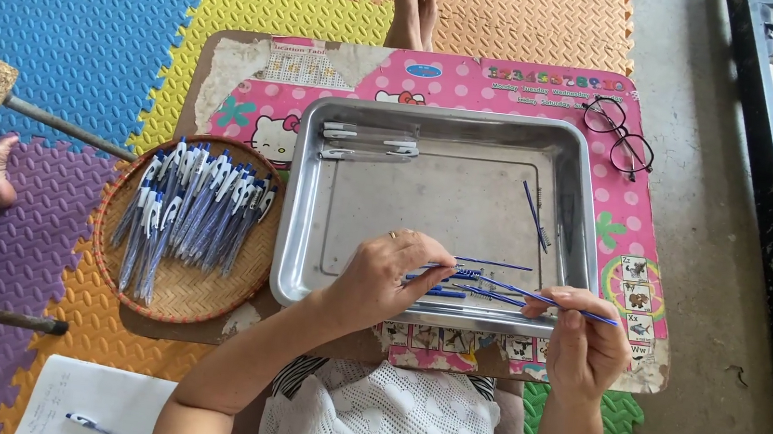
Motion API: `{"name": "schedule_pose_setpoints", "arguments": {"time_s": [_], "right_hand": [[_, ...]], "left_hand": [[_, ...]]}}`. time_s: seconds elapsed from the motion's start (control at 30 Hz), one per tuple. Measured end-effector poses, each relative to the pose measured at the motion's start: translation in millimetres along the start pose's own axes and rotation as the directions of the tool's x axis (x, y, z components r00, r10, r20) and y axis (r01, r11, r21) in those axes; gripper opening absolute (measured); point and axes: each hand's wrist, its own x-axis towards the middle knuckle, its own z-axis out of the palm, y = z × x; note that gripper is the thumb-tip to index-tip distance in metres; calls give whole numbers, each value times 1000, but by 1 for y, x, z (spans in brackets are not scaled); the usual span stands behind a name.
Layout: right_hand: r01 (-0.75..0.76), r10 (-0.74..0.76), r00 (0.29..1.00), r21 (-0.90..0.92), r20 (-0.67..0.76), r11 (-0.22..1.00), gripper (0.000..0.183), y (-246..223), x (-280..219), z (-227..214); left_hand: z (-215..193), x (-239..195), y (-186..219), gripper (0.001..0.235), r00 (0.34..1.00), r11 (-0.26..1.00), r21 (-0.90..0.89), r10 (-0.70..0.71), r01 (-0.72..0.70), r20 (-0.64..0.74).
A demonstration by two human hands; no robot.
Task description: The person assembles blue ballpoint pens by inserting ink cartridges into white pen barrels. They pick up a barrel and a cartridge from a metal tray, insert the cartridge into the barrel, and place the completed pen into a woven basket.
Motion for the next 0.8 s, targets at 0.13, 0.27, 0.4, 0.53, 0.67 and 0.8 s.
{"name": "schedule_pose_setpoints", "arguments": {"time_s": [0.13, 0.27, 0.4, 0.53, 0.67, 0.8], "right_hand": [[-35, 35, 999, 17, -8, 999, 22, 2, -6, -1], [-98, 99, 995, 130, 1, 987, 21, 7, -11, -6], [-156, 159, 987, 192, -2, 969, 22, 11, -18, -9], [-184, 191, 982, 236, -5, 954, 23, 17, -26, -4], [-264, 273, 962, 347, 23, 900, 23, 21, -30, 6], [-405, 397, 911, 420, 110, 812, 27, 11, -26, 17]], "left_hand": [[0, -2, 3, 11, 1000, 1000, 8, 15, -15, 9], [0, -4, 10, 12, 1000, 997, -75, -27, 27, -1], [0, -2, 20, 12, 998, 977, -202, -67, 64, -9], [10, -7, 20, 12, 996, 970, -232, -83, 77, -15], [16, -11, 19, 13, 995, 960, -265, -96, 85, -26], [25, -18, 8, 12, 993, 963, -252, -108, 92, -50]]}}
